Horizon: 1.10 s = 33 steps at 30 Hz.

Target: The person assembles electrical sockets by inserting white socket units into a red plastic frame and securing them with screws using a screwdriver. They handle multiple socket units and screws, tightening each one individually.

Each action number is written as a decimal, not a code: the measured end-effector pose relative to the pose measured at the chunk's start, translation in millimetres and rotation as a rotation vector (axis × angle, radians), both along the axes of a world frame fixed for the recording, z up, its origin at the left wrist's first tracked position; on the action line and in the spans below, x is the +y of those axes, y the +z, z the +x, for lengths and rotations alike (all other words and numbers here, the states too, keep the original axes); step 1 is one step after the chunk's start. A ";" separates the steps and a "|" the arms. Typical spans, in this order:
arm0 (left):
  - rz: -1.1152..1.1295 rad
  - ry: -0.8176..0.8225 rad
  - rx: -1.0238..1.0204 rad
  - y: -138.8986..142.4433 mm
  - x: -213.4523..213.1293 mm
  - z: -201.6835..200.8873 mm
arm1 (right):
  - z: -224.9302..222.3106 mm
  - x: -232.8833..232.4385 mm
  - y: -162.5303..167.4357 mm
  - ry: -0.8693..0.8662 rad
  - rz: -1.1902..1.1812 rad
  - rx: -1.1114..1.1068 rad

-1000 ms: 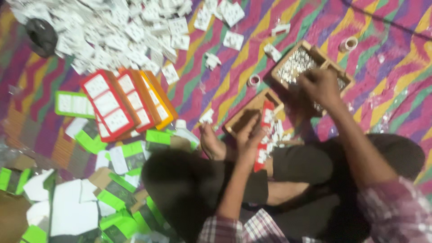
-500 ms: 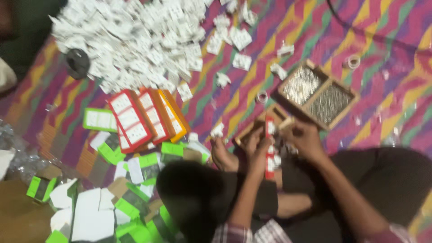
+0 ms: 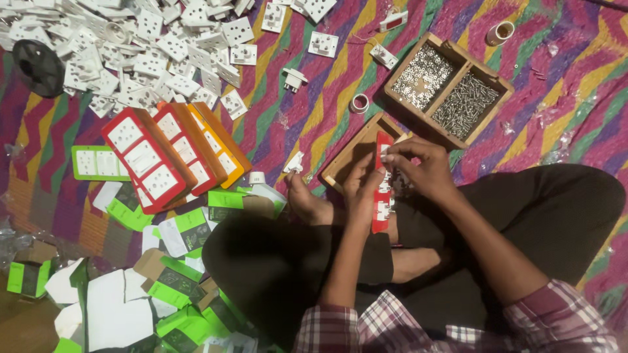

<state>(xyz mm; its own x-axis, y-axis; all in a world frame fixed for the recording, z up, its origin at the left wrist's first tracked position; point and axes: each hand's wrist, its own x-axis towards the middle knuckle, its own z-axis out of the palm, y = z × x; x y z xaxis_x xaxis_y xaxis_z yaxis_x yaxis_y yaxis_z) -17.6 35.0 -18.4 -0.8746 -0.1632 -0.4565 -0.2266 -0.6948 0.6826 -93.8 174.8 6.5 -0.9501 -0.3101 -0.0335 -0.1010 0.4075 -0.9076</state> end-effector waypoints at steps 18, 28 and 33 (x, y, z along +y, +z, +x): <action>-0.126 -0.021 -0.006 -5.5 0.2 8.0 | 6.9 -10.5 2.2 0.040 0.044 0.157; -0.013 -0.055 -0.044 9.2 -0.1 14.0 | 4.8 2.2 -2.7 0.042 0.080 0.045; -0.024 -0.053 -0.031 18.9 -2.2 13.2 | 4.0 4.5 -3.3 0.035 0.087 0.052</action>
